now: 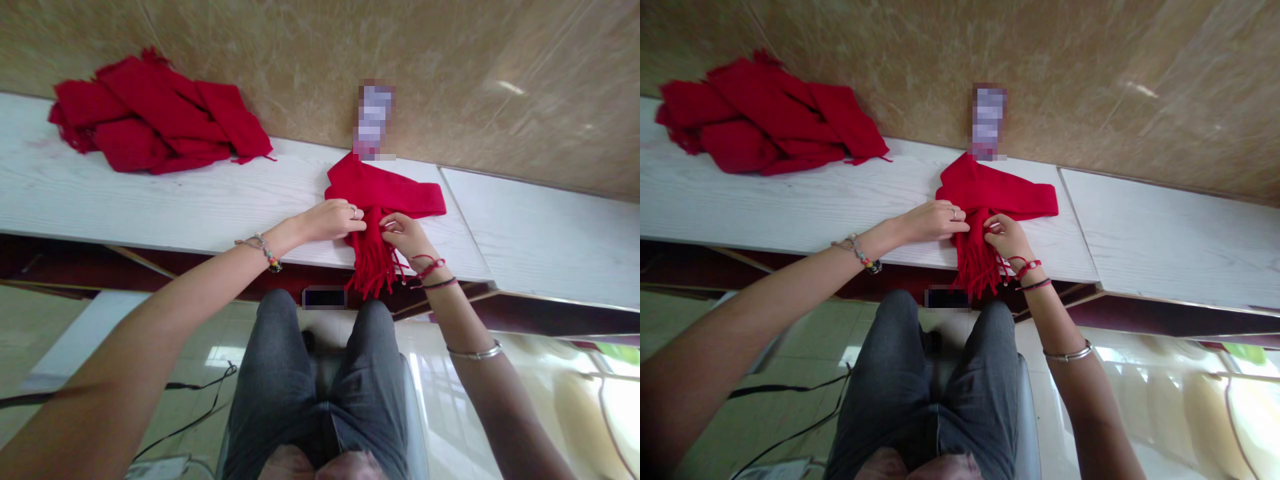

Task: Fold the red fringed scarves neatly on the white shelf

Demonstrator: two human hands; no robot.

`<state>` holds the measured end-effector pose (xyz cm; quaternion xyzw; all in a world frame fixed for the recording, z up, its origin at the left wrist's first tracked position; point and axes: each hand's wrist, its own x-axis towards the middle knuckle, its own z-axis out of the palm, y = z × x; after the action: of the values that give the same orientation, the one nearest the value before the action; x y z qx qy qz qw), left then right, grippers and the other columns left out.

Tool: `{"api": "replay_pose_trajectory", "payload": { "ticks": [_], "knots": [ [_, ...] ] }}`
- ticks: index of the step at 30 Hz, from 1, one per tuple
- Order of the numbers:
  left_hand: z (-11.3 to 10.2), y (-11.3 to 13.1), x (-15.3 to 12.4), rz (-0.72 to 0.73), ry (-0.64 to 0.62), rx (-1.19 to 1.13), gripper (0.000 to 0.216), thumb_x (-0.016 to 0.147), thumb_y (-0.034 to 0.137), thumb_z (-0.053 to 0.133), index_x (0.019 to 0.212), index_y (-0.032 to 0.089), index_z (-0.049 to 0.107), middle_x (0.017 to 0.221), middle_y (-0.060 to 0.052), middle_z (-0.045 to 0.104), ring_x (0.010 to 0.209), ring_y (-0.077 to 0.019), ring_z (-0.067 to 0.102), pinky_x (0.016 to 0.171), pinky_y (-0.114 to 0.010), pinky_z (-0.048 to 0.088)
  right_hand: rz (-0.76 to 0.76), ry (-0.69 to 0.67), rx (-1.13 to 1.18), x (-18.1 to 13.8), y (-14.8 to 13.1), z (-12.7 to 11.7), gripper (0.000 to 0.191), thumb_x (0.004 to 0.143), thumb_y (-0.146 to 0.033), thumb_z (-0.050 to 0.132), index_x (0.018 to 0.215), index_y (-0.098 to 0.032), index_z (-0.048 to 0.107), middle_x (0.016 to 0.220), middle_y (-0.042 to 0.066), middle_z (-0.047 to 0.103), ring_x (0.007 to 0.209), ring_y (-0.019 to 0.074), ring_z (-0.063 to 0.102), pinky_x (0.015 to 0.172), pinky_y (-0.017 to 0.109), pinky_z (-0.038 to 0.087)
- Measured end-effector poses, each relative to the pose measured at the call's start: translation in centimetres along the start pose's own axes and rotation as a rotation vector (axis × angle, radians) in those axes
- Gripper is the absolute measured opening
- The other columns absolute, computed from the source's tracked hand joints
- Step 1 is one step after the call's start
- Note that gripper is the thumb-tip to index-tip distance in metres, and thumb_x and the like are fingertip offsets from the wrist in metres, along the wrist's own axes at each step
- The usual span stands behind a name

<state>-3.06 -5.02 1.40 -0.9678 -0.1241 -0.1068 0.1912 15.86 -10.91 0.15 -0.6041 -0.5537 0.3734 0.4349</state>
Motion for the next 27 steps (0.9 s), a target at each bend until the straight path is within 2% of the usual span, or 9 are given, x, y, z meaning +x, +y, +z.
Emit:
{"api": "replay_pose_trajectory", "payload": {
  "ticks": [4, 6, 11, 14, 16, 19, 22, 25, 27],
  "knots": [
    [-0.4, -1.0, 0.4, -0.009, 0.039, 0.011, 0.022, 0.084, 0.008, 0.048, 0.082, 0.018, 0.068, 0.074, -0.003, 0.064, 0.067, -0.0135, 0.057, 0.06, -0.026, 0.037, 0.049, -0.037, 0.21, 0.1, -0.3, -0.6, 0.015, 0.055, -0.013, 0.058, 0.069, -0.017, 0.061, 0.06, -0.003, 0.055, 0.058, 0.0097, 0.05, 0.058, 0.024, 0.038],
    [-0.6, -1.7, 0.5, -0.029, 0.047, -0.003, 0.024, 0.085, 0.009, 0.046, 0.086, 0.018, 0.069, 0.074, -0.004, 0.063, 0.067, -0.0142, 0.058, 0.06, -0.026, 0.038, 0.092, -0.06, 0.225, 0.0, -0.4, -1.0, 0.016, 0.056, -0.011, 0.056, 0.069, -0.017, 0.064, 0.064, -0.001, 0.06, 0.061, 0.0111, 0.053, 0.062, 0.026, 0.041],
    [-0.8, -2.3, 0.4, -0.119, -0.02, -0.128, 0.044, 0.078, 0.001, 0.044, 0.113, 0.019, 0.063, 0.092, -0.005, 0.064, 0.082, -0.0153, 0.061, 0.07, -0.025, 0.042, 0.141, -0.065, 0.015, -0.6, -0.5, -1.5, 0.026, 0.061, -0.011, 0.052, 0.078, -0.016, 0.071, 0.064, 0.0, 0.064, 0.06, 0.0129, 0.053, 0.067, 0.03, 0.044],
    [-0.8, -1.3, 0.5, -0.113, -0.065, -0.292, 0.055, 0.074, 0.001, 0.048, 0.125, 0.019, 0.055, 0.109, -0.006, 0.061, 0.097, -0.0151, 0.059, 0.081, -0.023, 0.043, 0.072, -0.076, -0.1, -1.2, -0.8, -1.3, 0.012, 0.068, -0.018, 0.056, 0.065, -0.016, 0.067, 0.063, 0.0, 0.063, 0.065, 0.0139, 0.054, 0.07, 0.03, 0.043],
    [-0.8, -0.5, 0.5, -0.142, -0.092, -0.364, 0.056, 0.073, 0.003, 0.051, 0.127, 0.018, 0.053, 0.116, -0.008, 0.058, 0.101, -0.0161, 0.058, 0.084, -0.023, 0.044, 0.052, -0.137, -0.124, -1.6, -1.0, -0.9, 0.018, 0.072, -0.028, 0.059, 0.058, -0.016, 0.062, 0.058, -0.001, 0.058, 0.061, 0.0129, 0.05, 0.064, 0.029, 0.04],
    [-0.8, 0.3, 0.5, -0.188, -0.144, -0.368, 0.059, 0.072, 0.005, 0.051, 0.129, 0.019, 0.051, 0.118, -0.008, 0.056, 0.102, -0.0175, 0.059, 0.083, -0.024, 0.044, 0.095, -0.192, 0.005, -1.8, -0.7, -0.5, 0.021, 0.069, -0.036, 0.065, 0.064, -0.016, 0.06, 0.057, -0.003, 0.055, 0.056, 0.0105, 0.047, 0.059, 0.028, 0.038],
    [-0.9, 0.3, 0.3, -0.192, -0.145, -0.294, 0.058, 0.074, 0.006, 0.051, 0.13, 0.02, 0.051, 0.117, -0.008, 0.058, 0.099, -0.0179, 0.06, 0.08, -0.025, 0.045, 0.177, -0.221, 0.248, -1.2, -0.2, -0.5, 0.021, 0.064, -0.033, 0.073, 0.069, -0.017, 0.061, 0.065, -0.002, 0.061, 0.061, 0.0114, 0.054, 0.064, 0.029, 0.044],
    [-0.8, 0.2, 0.4, -0.203, -0.065, -0.149, 0.049, 0.076, 0.006, 0.051, 0.123, 0.018, 0.056, 0.114, -0.009, 0.06, 0.096, -0.0192, 0.06, 0.078, -0.028, 0.044, 0.247, -0.272, 0.41, -0.4, 0.1, -0.5, 0.02, 0.06, -0.027, 0.078, 0.068, -0.017, 0.062, 0.069, 0.0, 0.065, 0.066, 0.0124, 0.059, 0.071, 0.03, 0.049],
    [-0.6, 0.5, 0.7, -0.212, 0.024, -0.059, 0.034, 0.081, 0.006, 0.048, 0.11, 0.016, 0.063, 0.105, -0.009, 0.064, 0.091, -0.0189, 0.061, 0.075, -0.029, 0.044, 0.266, -0.277, 0.444, -0.1, 0.1, -0.5, 0.019, 0.06, -0.024, 0.079, 0.066, -0.017, 0.062, 0.068, 0.0, 0.065, 0.065, 0.0123, 0.059, 0.072, 0.029, 0.05]
  ]
}}
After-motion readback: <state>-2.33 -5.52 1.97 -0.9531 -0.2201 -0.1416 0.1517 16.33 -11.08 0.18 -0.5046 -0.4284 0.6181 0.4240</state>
